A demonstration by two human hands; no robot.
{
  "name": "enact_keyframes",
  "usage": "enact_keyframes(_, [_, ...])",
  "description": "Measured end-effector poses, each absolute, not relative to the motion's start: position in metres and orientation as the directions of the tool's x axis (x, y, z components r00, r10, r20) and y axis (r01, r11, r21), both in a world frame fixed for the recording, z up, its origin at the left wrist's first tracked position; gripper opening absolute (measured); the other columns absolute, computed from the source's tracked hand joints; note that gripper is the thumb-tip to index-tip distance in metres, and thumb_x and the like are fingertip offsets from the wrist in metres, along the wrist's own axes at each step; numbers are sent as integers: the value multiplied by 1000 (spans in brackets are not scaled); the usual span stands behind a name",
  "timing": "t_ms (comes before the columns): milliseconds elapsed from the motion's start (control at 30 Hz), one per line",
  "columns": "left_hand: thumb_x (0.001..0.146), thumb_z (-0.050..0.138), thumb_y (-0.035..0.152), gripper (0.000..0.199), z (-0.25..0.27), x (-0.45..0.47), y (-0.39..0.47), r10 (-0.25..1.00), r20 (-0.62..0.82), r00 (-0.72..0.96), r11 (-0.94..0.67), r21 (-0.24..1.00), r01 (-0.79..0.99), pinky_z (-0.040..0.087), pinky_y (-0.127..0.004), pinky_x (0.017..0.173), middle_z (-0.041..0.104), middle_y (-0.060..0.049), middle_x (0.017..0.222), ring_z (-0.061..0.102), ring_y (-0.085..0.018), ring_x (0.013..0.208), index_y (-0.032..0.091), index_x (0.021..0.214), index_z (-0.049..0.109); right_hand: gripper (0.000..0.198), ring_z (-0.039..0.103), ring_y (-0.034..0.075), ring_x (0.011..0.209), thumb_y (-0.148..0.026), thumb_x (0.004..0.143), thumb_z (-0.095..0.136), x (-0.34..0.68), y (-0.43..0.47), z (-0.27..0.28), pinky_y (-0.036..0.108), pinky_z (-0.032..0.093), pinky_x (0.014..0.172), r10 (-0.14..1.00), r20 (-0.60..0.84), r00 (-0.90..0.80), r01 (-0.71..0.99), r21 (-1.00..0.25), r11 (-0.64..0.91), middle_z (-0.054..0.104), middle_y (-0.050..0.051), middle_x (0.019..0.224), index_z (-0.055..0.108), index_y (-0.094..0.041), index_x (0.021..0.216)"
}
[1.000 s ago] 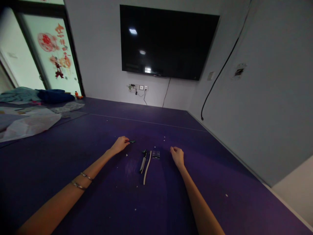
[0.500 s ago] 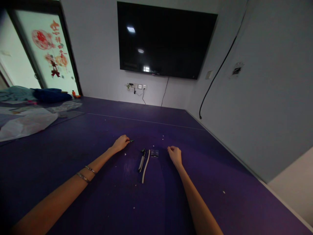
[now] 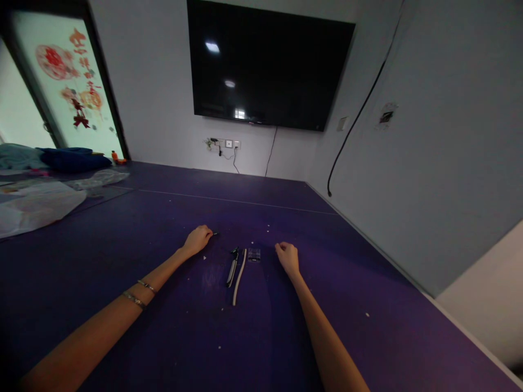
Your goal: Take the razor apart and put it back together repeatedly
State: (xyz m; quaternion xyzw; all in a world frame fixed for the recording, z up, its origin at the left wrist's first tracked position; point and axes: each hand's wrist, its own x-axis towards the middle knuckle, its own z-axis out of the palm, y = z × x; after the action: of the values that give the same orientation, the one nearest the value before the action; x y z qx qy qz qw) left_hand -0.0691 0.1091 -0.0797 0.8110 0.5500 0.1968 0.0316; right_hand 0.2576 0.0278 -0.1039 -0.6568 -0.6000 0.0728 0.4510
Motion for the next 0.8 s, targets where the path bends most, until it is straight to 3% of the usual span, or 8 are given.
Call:
enact_keyframes(333, [83, 45, 20, 24, -61, -42, 100, 848, 408, 337, -502, 419, 756, 41, -23, 72, 67, -6, 86, 59, -15, 79, 14, 87, 69, 38, 49, 15, 47, -41, 74, 42, 257, 29, -104, 23, 30, 47, 855, 445, 265, 699, -699, 147, 53, 2, 46, 59, -15, 51])
enact_keyframes(467, [80, 48, 27, 25, -46, -26, 84, 817, 420, 395, -577, 585, 570, 40, -24, 65, 68, -5, 75, 58, -15, 70, 13, 81, 69, 38, 48, 14, 47, -42, 74, 43, 255, 27, -100, 23, 31, 46, 863, 438, 254, 675, -719, 167, 54, 2, 48, 61, -15, 55])
enact_keyframes(667, [78, 49, 31, 27, -31, -11, 58, 813, 374, 447, -551, 741, 383, 40, -24, 63, 67, -4, 71, 57, -14, 66, 13, 78, 68, 34, 45, 11, 44, -44, 69, 54, 235, 23, -76, 21, 32, 39, 926, 325, 190, 407, -885, 227, 53, 0, 51, 65, -12, 75])
enact_keyframes(800, [78, 50, 32, 27, -30, -4, 47, 839, 328, 433, -483, 816, 317, 42, -24, 63, 67, -5, 74, 58, -15, 67, 12, 79, 68, 33, 44, 10, 44, -44, 65, 60, 210, 17, -55, 19, 32, 36, 954, 289, 74, 277, -925, 259, 55, 0, 55, 65, -13, 77])
